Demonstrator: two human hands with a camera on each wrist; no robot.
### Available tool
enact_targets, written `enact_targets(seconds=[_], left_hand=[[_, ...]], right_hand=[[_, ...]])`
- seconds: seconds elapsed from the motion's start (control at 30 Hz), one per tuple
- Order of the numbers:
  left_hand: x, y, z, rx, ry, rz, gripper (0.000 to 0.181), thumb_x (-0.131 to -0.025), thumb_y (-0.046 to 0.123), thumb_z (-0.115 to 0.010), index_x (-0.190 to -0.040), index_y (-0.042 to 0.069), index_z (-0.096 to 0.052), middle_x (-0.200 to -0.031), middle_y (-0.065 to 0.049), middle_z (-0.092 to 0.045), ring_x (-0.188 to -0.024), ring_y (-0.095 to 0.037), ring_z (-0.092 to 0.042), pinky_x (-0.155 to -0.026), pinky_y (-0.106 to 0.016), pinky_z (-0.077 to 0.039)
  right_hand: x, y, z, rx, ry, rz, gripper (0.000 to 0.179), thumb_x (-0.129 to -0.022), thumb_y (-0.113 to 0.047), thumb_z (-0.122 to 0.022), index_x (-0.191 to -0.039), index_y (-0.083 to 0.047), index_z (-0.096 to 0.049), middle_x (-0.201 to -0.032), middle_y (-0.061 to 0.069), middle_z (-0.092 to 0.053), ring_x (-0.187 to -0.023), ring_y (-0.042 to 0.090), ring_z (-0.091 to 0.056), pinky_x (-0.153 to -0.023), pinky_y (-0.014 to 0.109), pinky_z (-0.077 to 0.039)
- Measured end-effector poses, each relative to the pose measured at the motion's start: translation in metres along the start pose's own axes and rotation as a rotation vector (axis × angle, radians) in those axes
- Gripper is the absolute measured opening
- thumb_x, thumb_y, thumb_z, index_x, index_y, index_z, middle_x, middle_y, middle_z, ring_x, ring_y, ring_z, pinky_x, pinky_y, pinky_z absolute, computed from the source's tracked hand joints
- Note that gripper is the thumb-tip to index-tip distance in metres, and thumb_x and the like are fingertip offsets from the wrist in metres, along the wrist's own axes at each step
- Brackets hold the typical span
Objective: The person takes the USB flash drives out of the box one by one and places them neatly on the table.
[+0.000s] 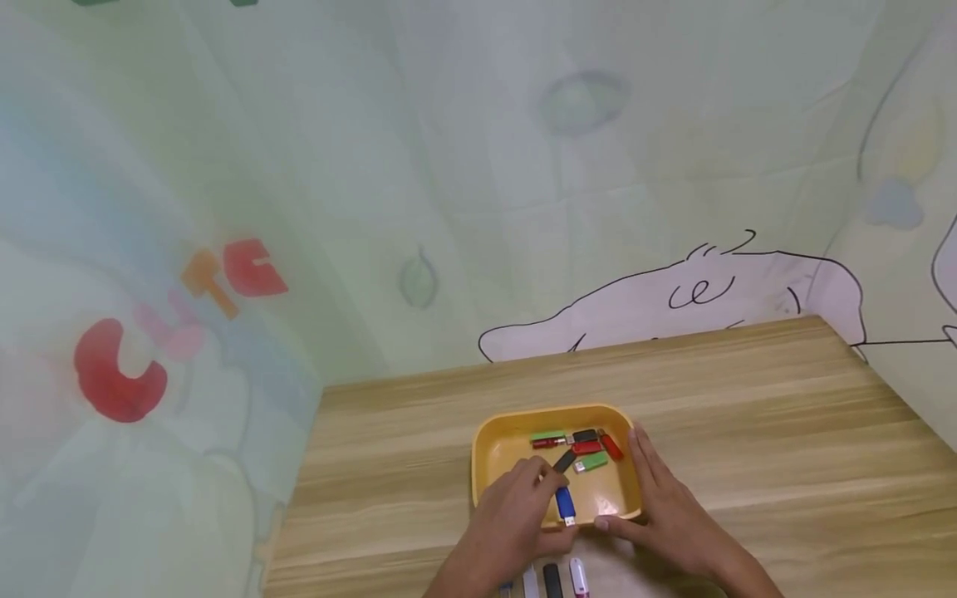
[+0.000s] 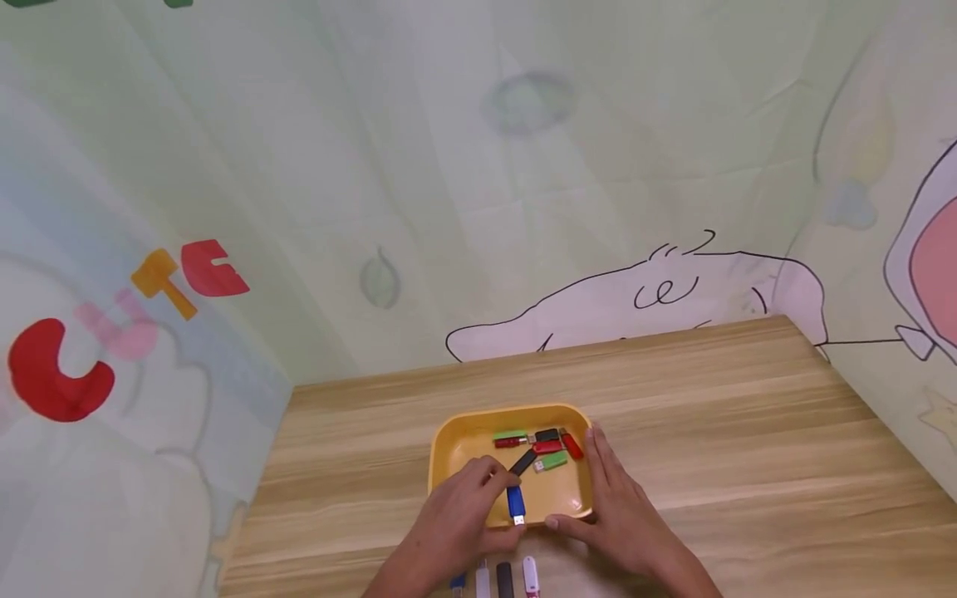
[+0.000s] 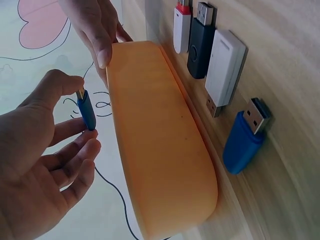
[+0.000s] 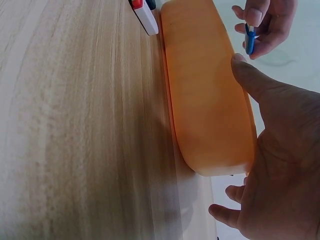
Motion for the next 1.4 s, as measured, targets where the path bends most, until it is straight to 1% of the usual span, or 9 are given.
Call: enact_targets(seconds=[0.07,0.23,0.33,0.53,0.67,0.8,1.0,1.3,1.4], left_hand=[[0.001,0.001,0.000,0.009,-0.009,0.005,0.045,-0.087,0.044,-0.084,-0.120,0.015,-0.073,-0.112,0.005,-0.063,-0.092,-0.004,-0.054,-0.074,-0.016,-0.048],[0.001,0.003,-0.001,0.071,-0.073,0.037,0.046,-0.089,0.044,-0.083,-0.123,0.015,-0.073,-0.113,0.005,-0.062,-0.093,-0.004,-0.051,-0.077,-0.016,-0.048],[0.003,0.005,-0.002,0.096,-0.085,0.020,0.045,-0.090,0.042,-0.083,-0.124,0.014,-0.074,-0.113,0.005,-0.063,-0.092,-0.004,-0.051,-0.078,-0.015,-0.048],[0.006,0.011,-0.004,0.106,-0.078,-0.023,0.044,-0.089,0.041,-0.085,-0.123,0.015,-0.073,-0.114,0.005,-0.064,-0.089,-0.001,-0.050,-0.076,-0.012,-0.047],[0.006,0.013,-0.006,0.120,-0.136,0.001,0.046,-0.089,0.046,-0.085,-0.124,0.018,-0.073,-0.109,0.010,-0.059,-0.085,0.002,-0.047,-0.074,-0.011,-0.045],[0.006,0.015,-0.008,0.135,-0.186,0.028,0.049,-0.088,0.050,-0.085,-0.125,0.020,-0.073,-0.108,0.013,-0.057,-0.085,0.003,-0.046,-0.075,-0.012,-0.044],[0.010,0.016,-0.011,0.172,-0.247,0.026,0.050,-0.090,0.056,-0.081,-0.126,0.024,-0.071,-0.108,0.016,-0.056,-0.084,0.005,-0.045,-0.075,-0.014,-0.044],[0.013,0.018,-0.015,0.109,-0.233,-0.014,0.052,-0.088,0.057,-0.082,-0.123,0.020,-0.073,-0.108,0.013,-0.060,-0.083,0.005,-0.045,-0.075,-0.013,-0.044],[0.013,0.019,-0.019,0.095,-0.253,-0.023,0.054,-0.090,0.061,-0.078,-0.125,0.021,-0.072,-0.108,0.013,-0.060,-0.084,0.005,-0.046,-0.076,-0.013,-0.045]], right_hand=[[0.000,0.000,0.000,0.002,0.007,0.009,0.131,-0.085,-0.070,-0.076,-0.170,-0.005,-0.002,-0.177,0.024,-0.006,-0.158,0.054,-0.022,-0.116,0.073,-0.035],[-0.002,0.001,-0.001,-0.004,0.010,0.005,0.130,-0.086,-0.070,-0.076,-0.171,-0.006,-0.002,-0.178,0.023,-0.005,-0.158,0.053,-0.021,-0.117,0.072,-0.033],[-0.002,0.001,-0.002,-0.008,0.001,-0.002,0.130,-0.086,-0.070,-0.076,-0.171,-0.006,-0.001,-0.178,0.022,-0.004,-0.159,0.053,-0.020,-0.118,0.072,-0.032],[-0.003,0.002,-0.002,-0.005,-0.016,-0.027,0.131,-0.085,-0.072,-0.075,-0.171,-0.007,0.000,-0.178,0.022,-0.002,-0.159,0.053,-0.019,-0.117,0.073,-0.033],[-0.003,0.002,-0.003,-0.009,-0.035,-0.047,0.133,-0.085,-0.072,-0.075,-0.171,-0.009,0.003,-0.178,0.021,-0.001,-0.158,0.054,-0.019,-0.116,0.073,-0.033],[-0.004,0.002,-0.003,-0.004,-0.027,-0.036,0.133,-0.085,-0.074,-0.074,-0.171,-0.008,0.003,-0.178,0.022,-0.002,-0.159,0.054,-0.019,-0.117,0.073,-0.033],[-0.003,0.002,-0.003,-0.001,-0.026,-0.027,0.134,-0.084,-0.078,-0.071,-0.171,-0.008,0.003,-0.178,0.022,-0.002,-0.159,0.053,-0.018,-0.117,0.073,-0.032],[-0.004,0.002,-0.003,-0.004,-0.033,-0.038,0.134,-0.084,-0.077,-0.072,-0.170,-0.007,0.003,-0.178,0.021,-0.001,-0.159,0.053,-0.018,-0.119,0.071,-0.032],[-0.004,0.002,-0.003,-0.001,-0.040,-0.050,0.134,-0.084,-0.076,-0.073,-0.171,-0.008,0.003,-0.178,0.021,0.000,-0.159,0.053,-0.018,-0.118,0.072,-0.032]])
Point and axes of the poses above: each hand's wrist, its own x-axis away from the middle knuckle, its own z-axis out of the back of the hand, y = z × x, the point moved 2 cm from there along -x, towards the middle knuckle
